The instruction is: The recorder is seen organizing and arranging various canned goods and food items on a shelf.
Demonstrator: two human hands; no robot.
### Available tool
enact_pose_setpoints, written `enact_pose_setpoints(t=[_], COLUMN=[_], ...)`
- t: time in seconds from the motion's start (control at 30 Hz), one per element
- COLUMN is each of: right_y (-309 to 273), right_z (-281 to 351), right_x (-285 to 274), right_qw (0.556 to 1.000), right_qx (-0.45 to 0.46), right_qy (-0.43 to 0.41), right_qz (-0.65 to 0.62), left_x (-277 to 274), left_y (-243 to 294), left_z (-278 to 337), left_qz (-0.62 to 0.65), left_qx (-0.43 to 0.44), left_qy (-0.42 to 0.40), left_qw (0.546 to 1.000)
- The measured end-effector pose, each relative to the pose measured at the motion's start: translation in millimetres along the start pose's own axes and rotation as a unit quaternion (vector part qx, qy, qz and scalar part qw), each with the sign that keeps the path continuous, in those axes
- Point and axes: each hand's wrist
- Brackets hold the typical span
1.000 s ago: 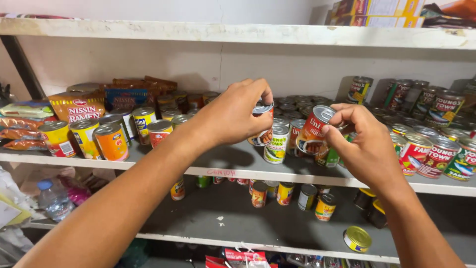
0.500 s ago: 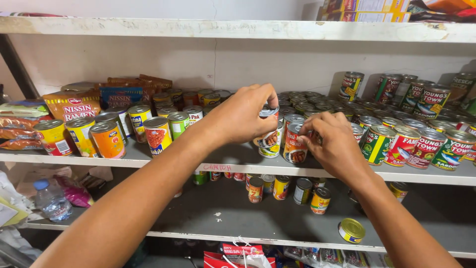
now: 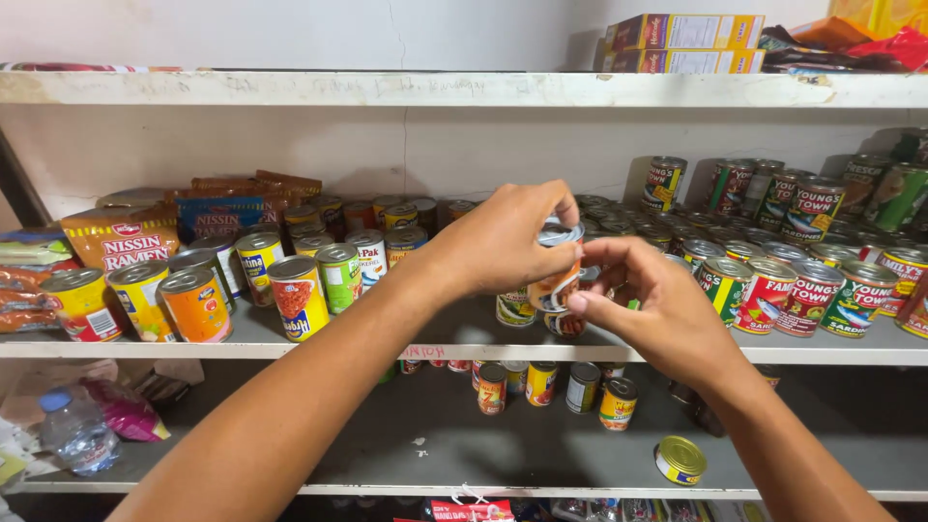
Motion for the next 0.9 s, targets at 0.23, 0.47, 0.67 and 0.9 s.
enact_pose_setpoints(t=[0.23,0.47,0.67,0.9], right_y=[-12,-4,13,70], right_z=[-22,-72,-149,-249], right_x=[-3,-21,-24,-18], right_qw=[0.996,0.985,0.967,0.934], right_qx=[0.018,0.019,0.067,0.022], right_qy=[0.073,0.12,0.168,0.193], right_qz=[0.048,0.121,0.178,0.299], left_x=[4,25,77,89], left_y=[8,-19,-50,-60], left_z=[-15,30,109,116], left_qz=[0.046,0.035,-0.111,-0.164], left_qx=[-0.047,-0.053,-0.162,-0.226], left_qy=[0.015,0.227,0.219,0.195], left_qw=[0.998,0.972,0.956,0.94])
Point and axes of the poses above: each hand's wrist, its own z-axis away from the middle knuckle, its own x-axis out of the palm, y = z × x, and after that the axes turned 12 degrees about x, right-handed
